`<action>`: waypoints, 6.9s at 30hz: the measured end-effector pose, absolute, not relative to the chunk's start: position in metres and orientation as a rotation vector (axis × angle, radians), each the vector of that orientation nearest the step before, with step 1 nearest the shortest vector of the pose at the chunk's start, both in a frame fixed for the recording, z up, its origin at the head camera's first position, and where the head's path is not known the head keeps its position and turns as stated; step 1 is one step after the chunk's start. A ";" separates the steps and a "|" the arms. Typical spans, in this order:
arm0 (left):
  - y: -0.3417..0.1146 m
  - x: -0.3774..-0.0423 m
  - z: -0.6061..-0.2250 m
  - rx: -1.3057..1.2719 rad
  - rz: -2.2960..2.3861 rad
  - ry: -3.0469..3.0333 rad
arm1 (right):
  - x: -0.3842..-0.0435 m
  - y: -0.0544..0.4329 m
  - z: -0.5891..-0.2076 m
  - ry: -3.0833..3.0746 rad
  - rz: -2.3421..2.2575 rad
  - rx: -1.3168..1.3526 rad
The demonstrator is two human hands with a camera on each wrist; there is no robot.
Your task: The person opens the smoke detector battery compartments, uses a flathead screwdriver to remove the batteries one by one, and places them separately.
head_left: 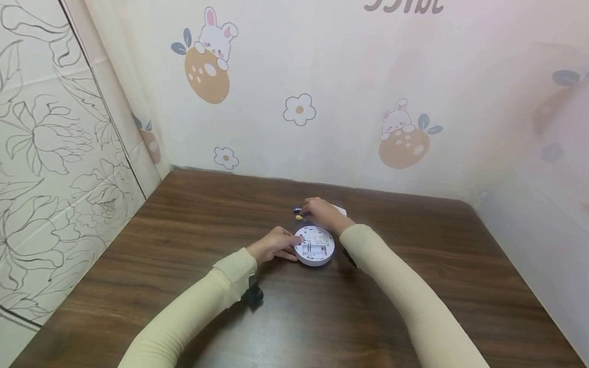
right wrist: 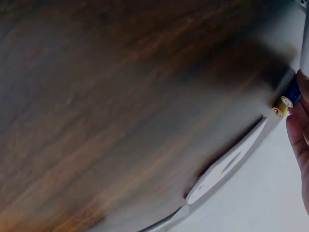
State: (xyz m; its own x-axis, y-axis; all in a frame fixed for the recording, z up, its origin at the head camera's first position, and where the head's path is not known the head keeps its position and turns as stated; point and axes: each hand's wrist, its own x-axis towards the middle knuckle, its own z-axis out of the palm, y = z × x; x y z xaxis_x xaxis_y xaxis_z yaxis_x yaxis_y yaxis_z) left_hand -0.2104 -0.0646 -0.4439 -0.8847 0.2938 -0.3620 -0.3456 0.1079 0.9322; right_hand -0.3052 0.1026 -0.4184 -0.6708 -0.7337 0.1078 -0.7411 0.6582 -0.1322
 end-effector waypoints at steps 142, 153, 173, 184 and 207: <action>-0.048 -0.208 -0.422 -0.050 1.762 2.279 | -0.258 0.204 -0.379 -2.841 0.610 1.058; -0.062 -0.197 -0.434 -0.050 1.979 1.936 | -0.233 0.177 -0.383 -2.816 0.615 1.229; -0.066 -0.190 -0.433 -0.128 2.071 1.804 | -0.221 0.147 -0.393 -2.811 0.514 1.348; -0.067 -0.189 -0.434 -0.155 2.101 1.768 | -0.222 0.145 -0.395 -2.825 0.485 1.369; -0.070 -0.185 -0.434 -0.138 2.118 1.741 | -0.217 0.142 -0.388 -2.890 0.457 1.382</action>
